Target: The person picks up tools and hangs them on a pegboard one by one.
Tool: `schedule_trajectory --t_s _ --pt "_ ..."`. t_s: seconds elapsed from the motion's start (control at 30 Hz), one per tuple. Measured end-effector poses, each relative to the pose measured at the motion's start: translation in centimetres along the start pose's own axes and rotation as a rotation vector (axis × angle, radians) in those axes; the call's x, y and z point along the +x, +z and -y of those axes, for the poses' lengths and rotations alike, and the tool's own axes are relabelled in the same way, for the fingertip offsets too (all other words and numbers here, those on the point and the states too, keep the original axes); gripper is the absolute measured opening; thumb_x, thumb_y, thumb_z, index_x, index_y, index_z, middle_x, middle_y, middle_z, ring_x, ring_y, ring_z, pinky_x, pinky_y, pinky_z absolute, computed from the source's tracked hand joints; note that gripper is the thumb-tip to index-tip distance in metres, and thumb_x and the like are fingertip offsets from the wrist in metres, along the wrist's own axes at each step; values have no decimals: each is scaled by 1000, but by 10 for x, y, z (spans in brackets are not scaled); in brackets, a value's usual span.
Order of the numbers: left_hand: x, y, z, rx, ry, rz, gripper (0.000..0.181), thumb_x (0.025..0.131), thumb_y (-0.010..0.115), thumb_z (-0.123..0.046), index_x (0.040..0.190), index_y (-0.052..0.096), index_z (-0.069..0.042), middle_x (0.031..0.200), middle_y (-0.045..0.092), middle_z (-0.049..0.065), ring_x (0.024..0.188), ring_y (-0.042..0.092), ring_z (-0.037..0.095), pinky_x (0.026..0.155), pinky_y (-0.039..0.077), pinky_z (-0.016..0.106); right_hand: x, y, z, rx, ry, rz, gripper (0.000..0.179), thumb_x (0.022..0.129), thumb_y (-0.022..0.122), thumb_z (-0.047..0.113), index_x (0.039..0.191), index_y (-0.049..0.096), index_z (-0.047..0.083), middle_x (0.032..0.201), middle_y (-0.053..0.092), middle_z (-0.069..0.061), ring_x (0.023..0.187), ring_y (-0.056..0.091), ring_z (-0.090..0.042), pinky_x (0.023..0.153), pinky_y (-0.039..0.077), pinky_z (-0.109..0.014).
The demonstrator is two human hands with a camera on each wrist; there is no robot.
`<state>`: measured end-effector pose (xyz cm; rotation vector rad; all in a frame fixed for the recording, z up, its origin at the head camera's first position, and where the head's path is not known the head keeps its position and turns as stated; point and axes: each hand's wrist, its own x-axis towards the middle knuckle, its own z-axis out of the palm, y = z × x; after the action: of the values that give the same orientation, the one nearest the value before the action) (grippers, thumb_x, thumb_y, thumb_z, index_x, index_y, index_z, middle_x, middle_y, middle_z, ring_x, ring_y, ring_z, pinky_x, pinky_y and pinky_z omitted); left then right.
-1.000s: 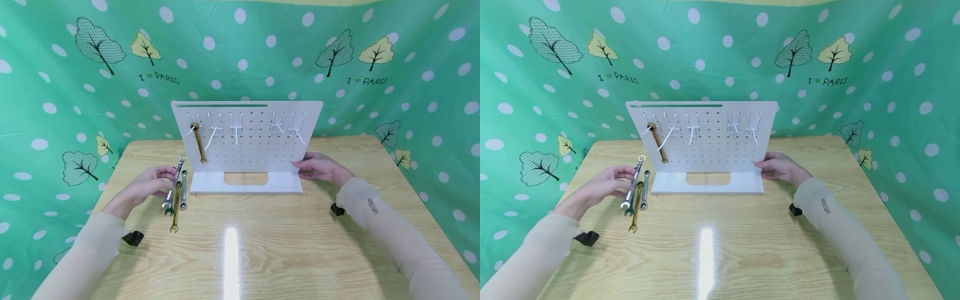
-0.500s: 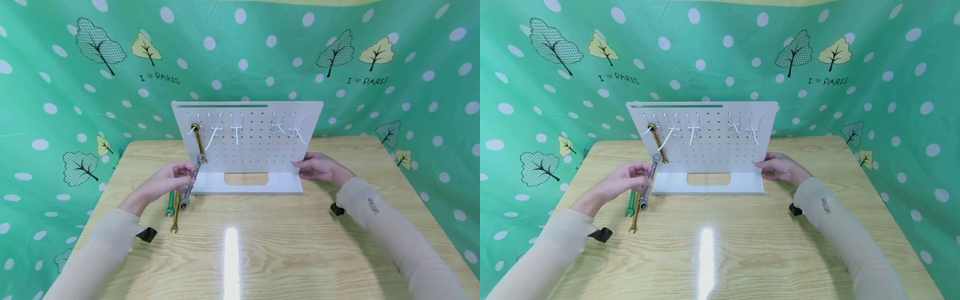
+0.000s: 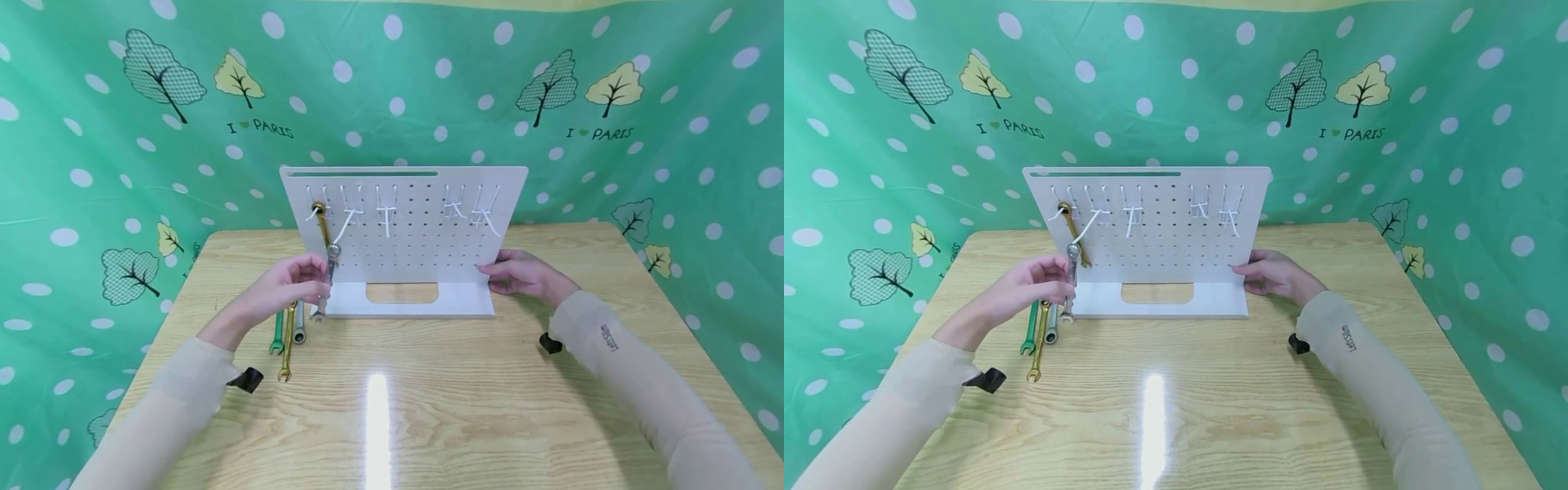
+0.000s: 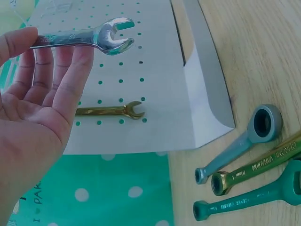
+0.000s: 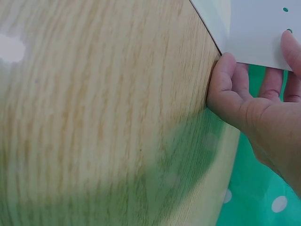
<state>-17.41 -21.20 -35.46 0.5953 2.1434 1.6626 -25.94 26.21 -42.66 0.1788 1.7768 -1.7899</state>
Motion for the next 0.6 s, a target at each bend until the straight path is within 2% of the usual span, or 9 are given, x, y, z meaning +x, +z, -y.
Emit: schedule_trajectory --t_s 0.2,0.43,0.6 --pt "0 0 -2 -39 84 28 16 97 64 -3 111 57 0 98 63 15 89 64 26 81 60 37 1 0 1 -9 0 9 39 95 72 9 130 57 13 120 70 0 114 60 -27 99 48 -43" --pt "5 2 -2 -37 31 -28 20 98 66 -7 113 56 -1 102 63 15 93 65 25 84 61 40 1 -1 0 -14 -4 11 38 95 71 9 130 58 14 121 69 -1 115 59 -27 98 49 -43" --pt "11 5 1 -54 27 -29 19 97 66 -7 113 56 -3 102 64 13 93 65 24 84 61 41 0 -1 0 -12 -9 19 34 95 71 8 127 60 15 120 69 0 115 60 -28 98 49 -43"
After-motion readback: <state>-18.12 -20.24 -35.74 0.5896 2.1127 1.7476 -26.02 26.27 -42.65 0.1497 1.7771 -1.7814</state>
